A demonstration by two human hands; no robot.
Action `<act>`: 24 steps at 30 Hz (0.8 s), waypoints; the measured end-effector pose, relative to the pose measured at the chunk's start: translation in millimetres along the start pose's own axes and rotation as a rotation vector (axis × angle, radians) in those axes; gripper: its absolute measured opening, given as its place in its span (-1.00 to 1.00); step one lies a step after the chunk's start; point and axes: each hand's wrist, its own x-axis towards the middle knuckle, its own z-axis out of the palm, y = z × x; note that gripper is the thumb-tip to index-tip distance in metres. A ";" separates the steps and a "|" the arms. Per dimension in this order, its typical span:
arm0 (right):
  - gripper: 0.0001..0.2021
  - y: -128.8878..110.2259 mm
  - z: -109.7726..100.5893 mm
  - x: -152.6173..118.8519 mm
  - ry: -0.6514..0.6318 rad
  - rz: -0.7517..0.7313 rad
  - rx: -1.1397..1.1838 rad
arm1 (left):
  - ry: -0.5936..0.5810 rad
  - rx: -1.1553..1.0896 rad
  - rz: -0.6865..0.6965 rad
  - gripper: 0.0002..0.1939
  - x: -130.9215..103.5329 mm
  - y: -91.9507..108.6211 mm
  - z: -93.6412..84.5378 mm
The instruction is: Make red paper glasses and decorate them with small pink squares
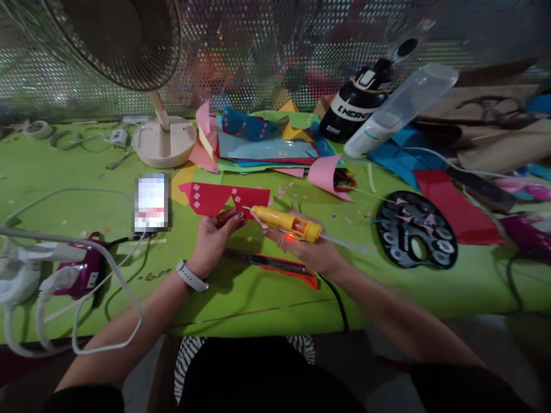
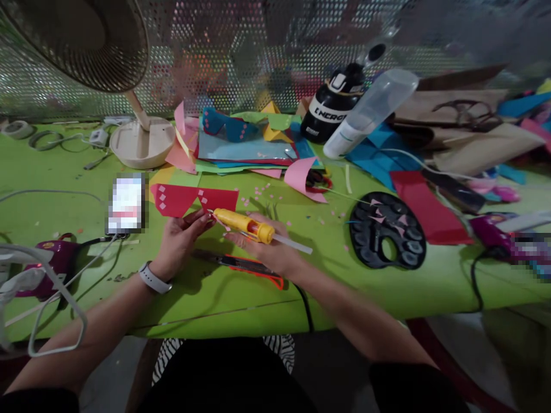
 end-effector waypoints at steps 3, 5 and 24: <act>-0.67 0.4 1.3 0.4 0.027 0.003 -0.019 | -0.002 -0.010 0.000 -0.72 -0.7 0.1 1.4; -0.67 0.5 2.1 0.4 0.023 0.000 -0.023 | -0.007 -0.004 0.003 -0.71 -1.4 0.9 2.5; -0.77 4.4 2.0 -0.8 0.014 -0.053 -0.073 | -0.021 -0.033 -0.003 -0.72 -2.2 1.2 2.7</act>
